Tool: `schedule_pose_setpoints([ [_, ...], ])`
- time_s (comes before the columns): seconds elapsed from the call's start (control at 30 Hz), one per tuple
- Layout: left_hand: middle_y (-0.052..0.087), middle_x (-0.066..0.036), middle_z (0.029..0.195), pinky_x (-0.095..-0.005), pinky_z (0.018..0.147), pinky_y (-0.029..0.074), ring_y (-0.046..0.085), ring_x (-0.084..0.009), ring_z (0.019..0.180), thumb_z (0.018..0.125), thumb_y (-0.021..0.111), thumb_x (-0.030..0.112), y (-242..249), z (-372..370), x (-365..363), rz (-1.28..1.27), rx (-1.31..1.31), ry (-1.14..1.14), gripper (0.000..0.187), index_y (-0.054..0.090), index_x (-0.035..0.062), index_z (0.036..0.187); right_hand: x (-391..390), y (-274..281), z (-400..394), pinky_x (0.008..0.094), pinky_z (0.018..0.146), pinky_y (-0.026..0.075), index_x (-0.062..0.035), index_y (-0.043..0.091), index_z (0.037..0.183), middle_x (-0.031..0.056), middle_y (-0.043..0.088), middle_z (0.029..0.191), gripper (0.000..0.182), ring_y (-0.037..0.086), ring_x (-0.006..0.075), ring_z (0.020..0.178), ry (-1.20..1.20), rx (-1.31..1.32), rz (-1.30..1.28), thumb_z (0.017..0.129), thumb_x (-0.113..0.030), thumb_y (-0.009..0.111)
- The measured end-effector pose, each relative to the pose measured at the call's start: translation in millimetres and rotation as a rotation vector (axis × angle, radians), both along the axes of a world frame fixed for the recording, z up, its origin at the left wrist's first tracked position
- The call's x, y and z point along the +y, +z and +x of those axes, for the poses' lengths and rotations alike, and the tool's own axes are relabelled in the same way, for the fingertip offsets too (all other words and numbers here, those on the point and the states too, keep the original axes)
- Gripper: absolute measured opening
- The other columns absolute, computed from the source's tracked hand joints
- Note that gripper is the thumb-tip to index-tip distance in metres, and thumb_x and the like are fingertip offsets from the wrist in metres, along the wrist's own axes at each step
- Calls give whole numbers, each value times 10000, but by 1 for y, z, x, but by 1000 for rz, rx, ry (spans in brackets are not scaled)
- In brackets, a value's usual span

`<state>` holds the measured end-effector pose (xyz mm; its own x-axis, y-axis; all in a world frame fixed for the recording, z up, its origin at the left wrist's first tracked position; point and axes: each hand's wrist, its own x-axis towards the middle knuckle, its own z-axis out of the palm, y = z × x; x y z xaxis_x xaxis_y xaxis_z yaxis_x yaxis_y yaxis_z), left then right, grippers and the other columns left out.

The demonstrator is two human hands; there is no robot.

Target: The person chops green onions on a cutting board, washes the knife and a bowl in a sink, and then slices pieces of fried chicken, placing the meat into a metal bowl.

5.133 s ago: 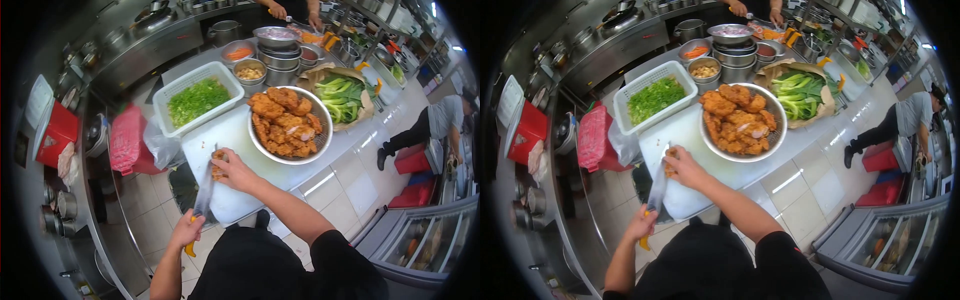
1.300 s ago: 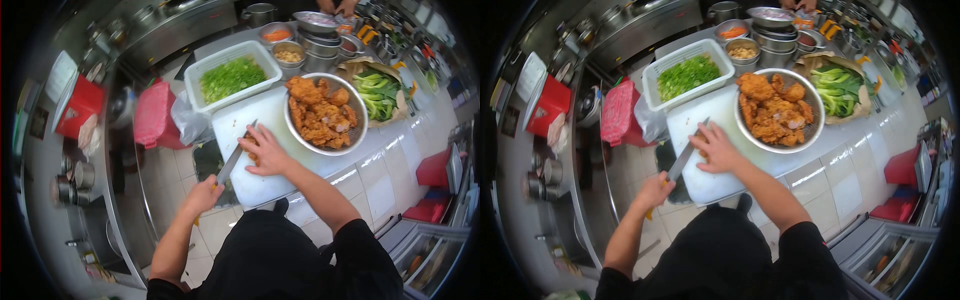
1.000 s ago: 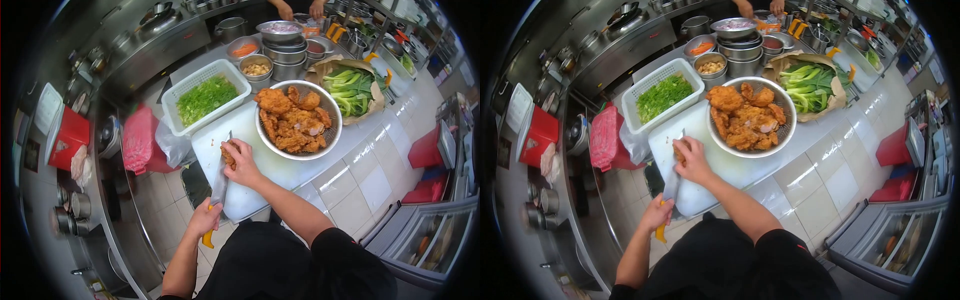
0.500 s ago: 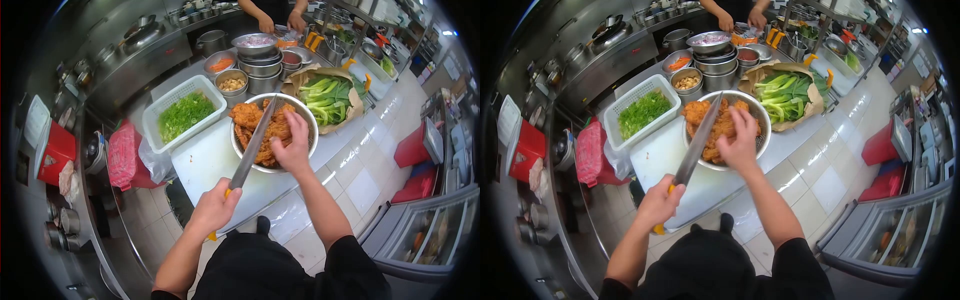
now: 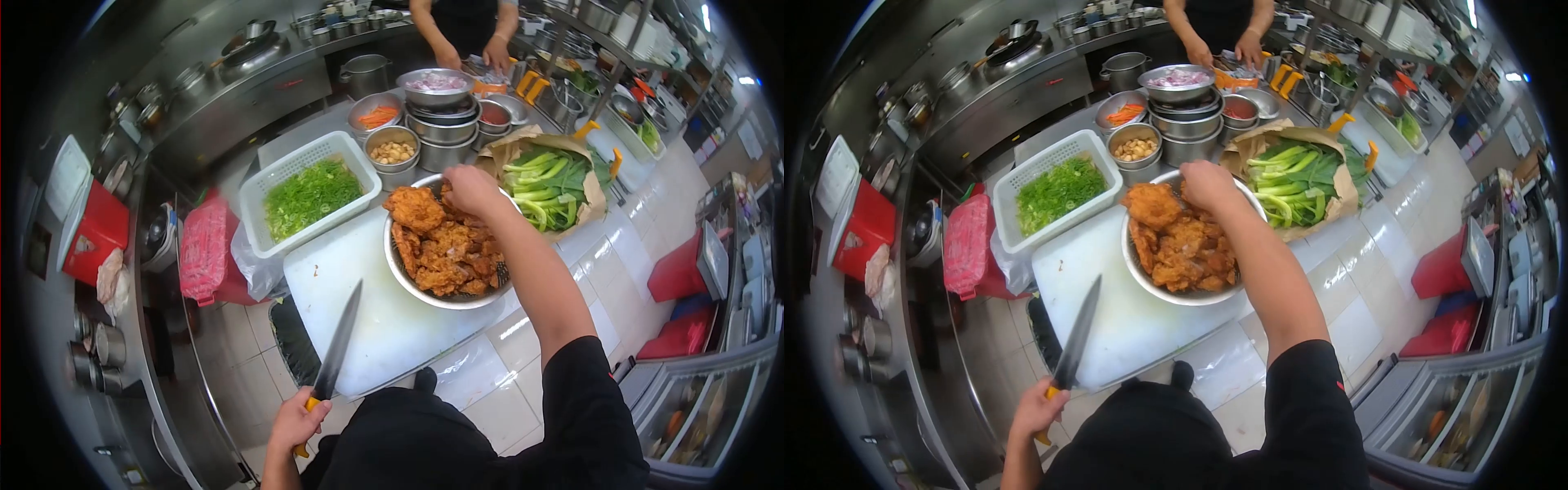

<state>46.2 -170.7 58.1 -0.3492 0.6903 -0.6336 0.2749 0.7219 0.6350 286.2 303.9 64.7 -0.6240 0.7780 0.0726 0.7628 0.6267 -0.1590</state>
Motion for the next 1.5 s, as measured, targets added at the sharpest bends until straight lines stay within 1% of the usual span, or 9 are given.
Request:
schedule_pose_setpoints([
  [0.13, 605, -49, 679, -300, 516, 498, 601, -143, 525, 993, 670, 240, -23, -4, 2, -22, -152, 5, 268, 595, -12, 1043, 14, -2, -3, 498, 841, 531, -50, 668, 1054, 180, 713, 1021, 298, 671, 419, 973, -5, 12, -97, 793, -173, 742],
  [0.37, 623, -39, 705, -312, 525, 499, 601, -136, 534, 1022, 617, 245, -39, -34, 18, 19, -158, 7, 221, 580, 27, 1012, -12, 63, 22, 334, 744, 562, -61, 682, 1060, 81, 678, 831, 273, 686, 212, 822, -83, 693, -339, 807, -61, 784],
  [0.47, 636, -51, 717, -323, 539, 515, 626, -149, 546, 1014, 617, 285, -36, -44, 33, 43, -133, 37, 260, 582, 27, 1027, -88, 88, -5, 302, 745, 556, -43, 663, 1024, 72, 638, 844, 226, 668, 182, 796, -48, 684, -409, 823, -23, 763],
  [0.6, 676, -117, 772, -378, 620, 547, 675, -228, 610, 1010, 590, 325, -17, -44, 47, 19, 98, -15, 333, 568, 6, 1104, -176, 26, -55, 392, 770, 553, -42, 604, 915, 132, 578, 1107, 191, 650, 303, 891, 429, 744, 69, 790, 14, 737],
  [0.67, 664, -115, 790, -361, 607, 538, 644, -195, 588, 1015, 582, 297, -15, -44, 47, 13, 190, -72, 338, 554, -7, 1161, -211, -42, -75, 440, 804, 544, -45, 599, 898, 147, 569, 1161, 197, 623, 368, 966, 298, 712, -59, 768, 15, 735],
  [0.77, 679, -197, 836, -444, 682, 541, 678, -330, 662, 1016, 565, 312, -28, -41, 40, 11, 264, -139, 341, 539, 13, 1178, -238, -98, -73, 431, 893, 534, -39, 581, 991, 174, 559, 1210, 262, 609, 374, 1068, 299, 533, -194, 787, 7, 739],
  [1.0, 683, -271, 852, -546, 760, 525, 659, -492, 837, 1017, 569, 306, 21, -14, 27, 57, 348, -215, 305, 528, 32, 1145, -243, -90, -68, 388, 809, 559, -9, 600, 1043, 158, 606, 1074, 228, 681, 313, 894, 81, 656, -562, 845, -19, 710],
  [1.2, 688, -269, 878, -581, 762, 514, 661, -489, 840, 1024, 540, 277, 38, 0, 19, 15, 435, -364, 262, 516, 16, 1041, -244, -92, -76, 387, 745, 557, -20, 634, 1005, 131, 599, 978, 169, 688, 265, 799, 211, 633, -349, 851, -24, 705],
  [1.5, 682, -270, 865, -605, 723, 509, 667, -485, 833, 1033, 481, 253, 29, -5, 28, -139, 448, -461, 225, 497, 32, 1072, -240, -99, -79, 393, 736, 548, -30, 645, 975, 141, 601, 977, 154, 658, 315, 795, 249, 609, -318, 831, -40, 698],
])
